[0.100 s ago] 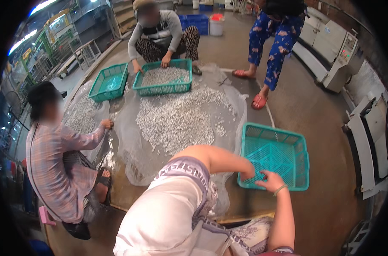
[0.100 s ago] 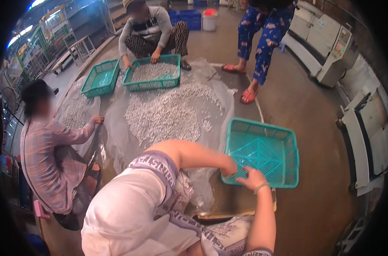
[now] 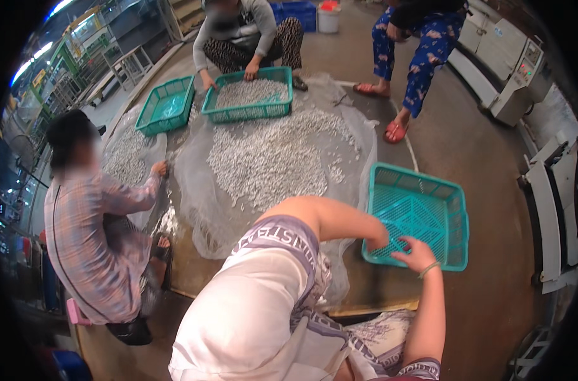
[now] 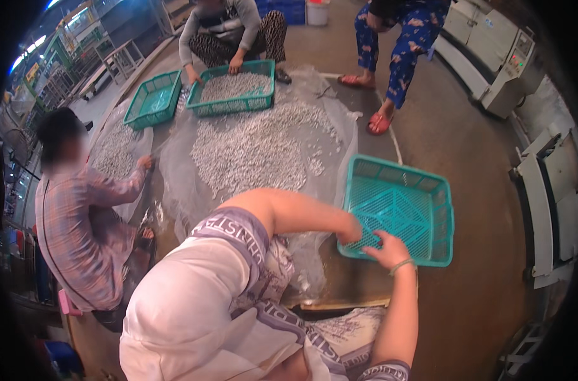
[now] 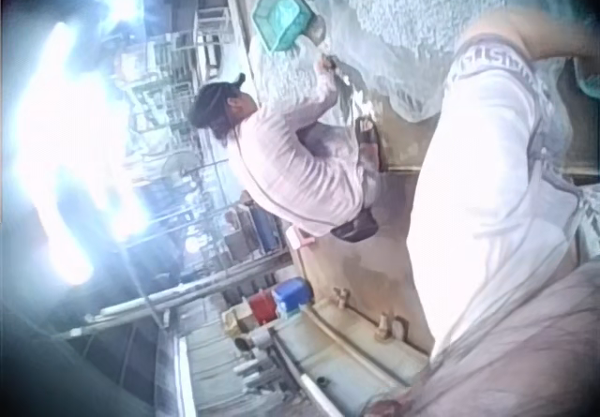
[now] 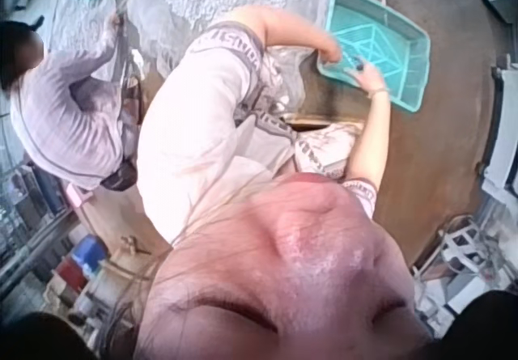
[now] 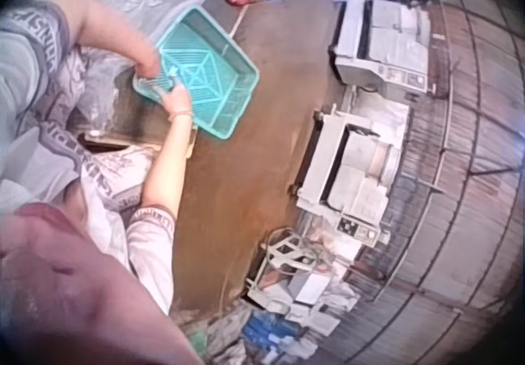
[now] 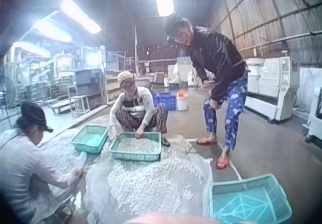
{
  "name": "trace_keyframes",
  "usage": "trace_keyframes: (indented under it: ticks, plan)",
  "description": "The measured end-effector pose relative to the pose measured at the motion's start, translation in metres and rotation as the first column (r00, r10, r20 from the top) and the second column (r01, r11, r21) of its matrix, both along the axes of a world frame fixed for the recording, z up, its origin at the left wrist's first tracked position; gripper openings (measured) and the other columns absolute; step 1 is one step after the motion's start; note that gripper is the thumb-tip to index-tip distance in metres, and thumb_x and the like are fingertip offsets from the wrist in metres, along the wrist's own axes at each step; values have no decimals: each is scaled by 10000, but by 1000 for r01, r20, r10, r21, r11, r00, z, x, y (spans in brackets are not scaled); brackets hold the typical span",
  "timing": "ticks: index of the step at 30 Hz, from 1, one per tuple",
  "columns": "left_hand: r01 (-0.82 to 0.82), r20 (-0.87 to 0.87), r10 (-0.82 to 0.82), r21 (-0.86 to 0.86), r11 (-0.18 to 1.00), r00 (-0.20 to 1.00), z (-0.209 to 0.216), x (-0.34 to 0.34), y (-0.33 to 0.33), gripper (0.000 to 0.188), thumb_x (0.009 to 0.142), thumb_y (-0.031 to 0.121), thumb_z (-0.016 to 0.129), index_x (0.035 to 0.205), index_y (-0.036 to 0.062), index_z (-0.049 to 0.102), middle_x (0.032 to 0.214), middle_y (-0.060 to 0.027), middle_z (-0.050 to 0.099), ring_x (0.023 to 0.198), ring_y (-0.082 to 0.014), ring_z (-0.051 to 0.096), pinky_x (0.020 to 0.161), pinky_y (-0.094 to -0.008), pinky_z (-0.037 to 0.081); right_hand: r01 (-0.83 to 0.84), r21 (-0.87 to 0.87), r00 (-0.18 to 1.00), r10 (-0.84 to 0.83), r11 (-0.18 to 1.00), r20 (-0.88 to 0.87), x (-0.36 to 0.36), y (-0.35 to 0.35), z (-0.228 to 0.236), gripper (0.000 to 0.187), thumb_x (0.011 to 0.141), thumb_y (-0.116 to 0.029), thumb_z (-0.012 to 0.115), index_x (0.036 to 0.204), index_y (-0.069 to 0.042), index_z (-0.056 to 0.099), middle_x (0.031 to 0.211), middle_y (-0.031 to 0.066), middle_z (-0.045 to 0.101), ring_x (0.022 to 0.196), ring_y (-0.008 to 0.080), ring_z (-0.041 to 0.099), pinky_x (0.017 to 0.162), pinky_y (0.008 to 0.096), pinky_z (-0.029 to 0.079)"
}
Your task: The person scoops small white cylindrical items from a large pile on a tarp and places them into a green plastic basket. The person repeatedly fills the basket by hand and shakes it to settle the contents.
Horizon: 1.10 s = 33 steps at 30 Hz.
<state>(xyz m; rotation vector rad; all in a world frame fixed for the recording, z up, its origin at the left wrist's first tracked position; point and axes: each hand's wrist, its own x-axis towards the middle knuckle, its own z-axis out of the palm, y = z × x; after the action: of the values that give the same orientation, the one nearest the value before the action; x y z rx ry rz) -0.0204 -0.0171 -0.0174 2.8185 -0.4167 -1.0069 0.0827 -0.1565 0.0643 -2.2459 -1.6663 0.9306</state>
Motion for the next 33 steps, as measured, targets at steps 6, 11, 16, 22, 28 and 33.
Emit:
trace_keyframes:
  ticks: [6,11,16,22,28,33]
  plan:
    - [-198,73,202,-60,978,977,28,-16,15,239,754,233,602,922,77,669,905,-156,665,845,-325,635,723,-420,502,426,171,894,-384,888,-233,51,-19,-44,658,694,-362,759,1213,-24,535,1061,202,598,878,259,606,761,382,487]
    - [-377,155,385,-80,923,910,35,-43,61,282,778,196,587,1022,67,645,965,-170,645,905,-326,616,792,-431,491,926,316,252,-962,208,-105,133,-58,-111,760,698,-369,755,1276,26,458,1194,206,545,1072,329,534,894,368,437]
    - [-764,137,790,-199,613,598,-42,-139,78,712,762,460,633,1359,179,366,1352,-187,391,1181,-397,434,925,-506,402,881,-448,-312,-900,-153,-306,84,-51,-114,898,704,-419,739,1404,-79,291,1376,203,367,1289,345,316,992,519,334]
    - [-768,30,869,-454,452,494,-129,-154,8,813,757,635,543,1429,291,244,1494,-194,136,1357,-446,122,1014,-664,170,825,-534,-503,-670,-184,-547,70,-43,-198,653,781,-188,639,1349,-51,349,1359,195,370,1261,358,339,986,605,315]
    - [-707,54,820,-477,522,569,-137,-172,16,611,831,511,543,1369,264,391,1490,-167,177,1370,-414,111,1051,-629,139,890,-409,-444,-591,-203,-673,112,-18,-151,438,712,39,513,1149,59,512,1138,182,555,1037,356,536,932,507,424]
    - [-637,-191,952,-771,5,239,-155,-190,50,493,864,386,558,1286,141,488,1400,-126,379,1229,-322,417,987,-493,353,932,274,337,-848,238,-409,141,-54,-13,474,750,-18,538,1221,9,504,1098,130,574,955,258,560,842,406,471]
